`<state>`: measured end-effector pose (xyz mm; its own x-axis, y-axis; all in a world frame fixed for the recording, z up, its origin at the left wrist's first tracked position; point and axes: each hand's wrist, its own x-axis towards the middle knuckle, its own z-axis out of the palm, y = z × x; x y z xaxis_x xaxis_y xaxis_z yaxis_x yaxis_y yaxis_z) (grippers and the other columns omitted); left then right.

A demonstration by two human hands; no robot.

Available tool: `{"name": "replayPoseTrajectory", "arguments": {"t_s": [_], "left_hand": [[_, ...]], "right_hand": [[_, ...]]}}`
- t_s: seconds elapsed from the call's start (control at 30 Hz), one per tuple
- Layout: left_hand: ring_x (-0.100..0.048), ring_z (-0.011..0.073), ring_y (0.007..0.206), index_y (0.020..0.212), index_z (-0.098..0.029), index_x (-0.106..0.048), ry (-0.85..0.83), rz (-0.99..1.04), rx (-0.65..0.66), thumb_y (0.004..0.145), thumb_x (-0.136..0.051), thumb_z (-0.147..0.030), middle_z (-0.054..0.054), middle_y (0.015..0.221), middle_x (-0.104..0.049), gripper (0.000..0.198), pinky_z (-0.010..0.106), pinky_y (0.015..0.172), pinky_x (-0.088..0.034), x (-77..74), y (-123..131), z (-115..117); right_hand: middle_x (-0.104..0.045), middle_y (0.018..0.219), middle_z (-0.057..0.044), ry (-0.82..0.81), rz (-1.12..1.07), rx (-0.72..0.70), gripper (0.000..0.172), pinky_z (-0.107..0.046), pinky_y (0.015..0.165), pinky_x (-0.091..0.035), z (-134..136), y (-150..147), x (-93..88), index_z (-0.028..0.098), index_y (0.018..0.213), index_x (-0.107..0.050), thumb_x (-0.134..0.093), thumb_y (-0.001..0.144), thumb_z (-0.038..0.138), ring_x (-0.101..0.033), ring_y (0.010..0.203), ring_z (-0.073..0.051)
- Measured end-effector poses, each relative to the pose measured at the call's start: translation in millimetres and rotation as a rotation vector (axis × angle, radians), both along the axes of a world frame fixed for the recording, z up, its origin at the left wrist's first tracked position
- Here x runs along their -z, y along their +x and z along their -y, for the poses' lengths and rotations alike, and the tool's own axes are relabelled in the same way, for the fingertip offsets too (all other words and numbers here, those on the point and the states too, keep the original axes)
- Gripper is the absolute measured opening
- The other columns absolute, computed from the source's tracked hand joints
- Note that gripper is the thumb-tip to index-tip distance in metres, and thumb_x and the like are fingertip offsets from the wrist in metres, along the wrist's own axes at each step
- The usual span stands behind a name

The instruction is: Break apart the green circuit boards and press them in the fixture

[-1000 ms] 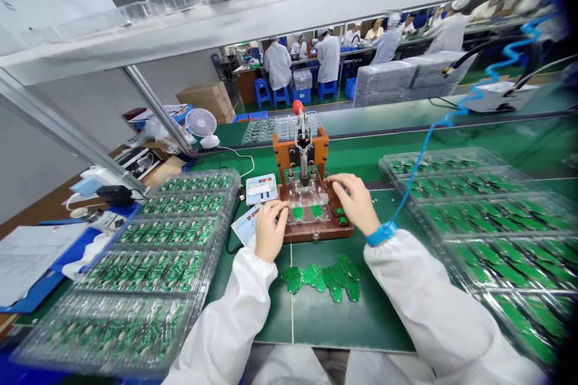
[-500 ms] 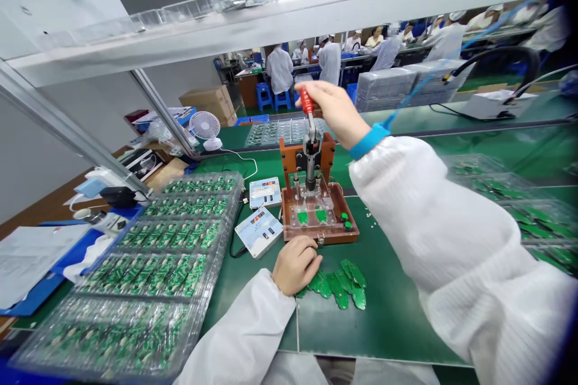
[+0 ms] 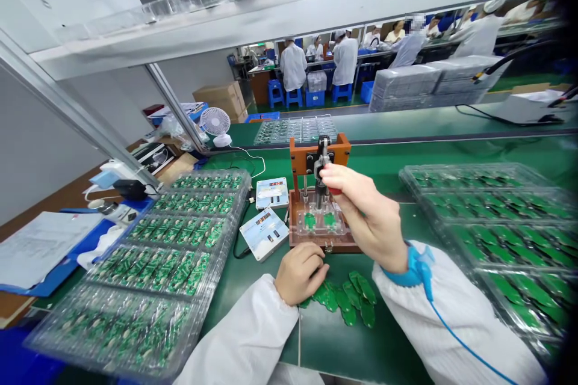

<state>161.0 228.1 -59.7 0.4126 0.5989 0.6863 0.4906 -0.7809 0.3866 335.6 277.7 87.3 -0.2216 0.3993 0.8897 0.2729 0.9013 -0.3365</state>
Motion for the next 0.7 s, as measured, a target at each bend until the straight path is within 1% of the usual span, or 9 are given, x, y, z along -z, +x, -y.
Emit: {"name": "replayPoseTrajectory", "arguments": {"t_s": [0.13, 0.3, 0.4, 0.5, 0.53, 0.6, 0.63, 0.67, 0.7], "left_hand": [[-0.065, 0.0206, 0.095, 0.083, -0.019, -0.053, -0.029, 0.011, -0.006, 0.093, -0.061, -0.014, 0.006, 0.095, -0.069, 0.014, 0.034, 0.082, -0.055, 2.0, 1, 1], [-0.066, 0.0209, 0.094, 0.080, -0.020, -0.055, -0.167, 0.075, -0.002, 0.093, -0.063, -0.020, 0.006, 0.096, -0.071, 0.016, 0.036, 0.083, -0.055, -3.2, 1, 2], [-0.068, 0.0205, 0.095, 0.076, -0.019, -0.057, -0.361, 0.130, 0.076, 0.093, -0.067, -0.029, 0.006, 0.099, -0.073, 0.022, 0.036, 0.088, -0.054, -19.3, -8, -2], [-0.070, 0.0195, 0.090, 0.081, -0.019, -0.064, -0.625, 0.111, 0.193, 0.093, -0.067, -0.037, 0.006, 0.095, -0.075, 0.022, 0.033, 0.085, -0.056, -43.6, -30, -19], [-0.071, 0.0190, 0.087, 0.085, -0.019, -0.067, -0.694, 0.039, 0.161, 0.095, -0.065, -0.037, 0.005, 0.093, -0.075, 0.020, 0.031, 0.082, -0.057, -51.9, -40, -28], [-0.071, 0.0201, 0.093, 0.099, -0.020, -0.071, -0.733, -0.187, -0.069, 0.096, -0.062, -0.034, 0.006, 0.099, -0.075, 0.017, 0.031, 0.082, -0.058, -66.0, -61, -52], [-0.069, 0.0223, 0.106, 0.110, -0.021, -0.071, -0.717, -0.316, -0.217, 0.095, -0.064, -0.031, 0.008, 0.113, -0.073, 0.020, 0.034, 0.091, -0.057, -71.0, -72, -66], [-0.061, 0.0280, 0.123, 0.120, -0.021, -0.069, -0.705, -0.393, -0.310, 0.089, -0.071, -0.029, 0.011, 0.131, -0.066, 0.032, 0.040, 0.104, -0.051, -74.4, -81, -80], [-0.048, 0.0356, 0.138, 0.128, -0.019, -0.066, -0.703, -0.450, -0.372, 0.080, -0.079, -0.028, 0.016, 0.146, -0.055, 0.050, 0.049, 0.115, -0.042, -76.2, -89, -93]], "right_hand": [[-0.062, 0.142, -0.002, -0.082, 0.018, -0.100, 0.053, -0.054, 0.117, -0.045, -2, 3, 19.9, 0.032, 0.143, -0.056, -0.052, 0.099, 0.003, -0.052, 0.139, -0.028], [-0.064, 0.139, 0.003, -0.147, -0.092, -0.151, 0.055, -0.057, 0.117, -0.047, -3, -1, 28.1, 0.040, 0.141, -0.059, -0.050, 0.099, 0.005, -0.053, 0.137, -0.029], [-0.064, 0.139, 0.004, -0.170, -0.142, -0.173, 0.055, -0.057, 0.117, -0.047, -6, -4, 31.1, 0.040, 0.141, -0.059, -0.050, 0.099, 0.006, -0.053, 0.138, -0.030], [-0.063, 0.140, 0.005, -0.169, -0.165, -0.202, 0.056, -0.055, 0.117, -0.048, -7, -5, 32.0, 0.041, 0.141, -0.058, -0.050, 0.099, 0.004, -0.052, 0.139, -0.028], [-0.063, 0.141, 0.005, -0.169, -0.166, -0.209, 0.057, -0.053, 0.117, -0.048, -7, -4, 31.8, 0.041, 0.142, -0.058, -0.050, 0.099, 0.004, -0.051, 0.139, -0.027], [-0.061, 0.143, 0.006, -0.168, -0.159, -0.216, 0.059, -0.051, 0.117, -0.048, -6, -4, 31.3, 0.041, 0.144, -0.055, -0.050, 0.099, 0.003, -0.050, 0.141, -0.025], [-0.060, 0.144, 0.006, -0.167, -0.155, -0.218, 0.059, -0.050, 0.118, -0.047, -5, -4, 31.2, 0.041, 0.145, -0.055, -0.049, 0.099, 0.003, -0.049, 0.142, -0.024], [-0.059, 0.145, 0.006, -0.165, -0.151, -0.221, 0.059, -0.050, 0.119, -0.047, -5, -3, 31.4, 0.040, 0.145, -0.054, -0.049, 0.099, 0.003, -0.048, 0.142, -0.024], [-0.059, 0.145, 0.005, -0.161, -0.149, -0.224, 0.059, -0.050, 0.119, -0.046, -5, -3, 31.8, 0.040, 0.145, -0.054, -0.049, 0.099, 0.003, -0.048, 0.142, -0.024]]}}
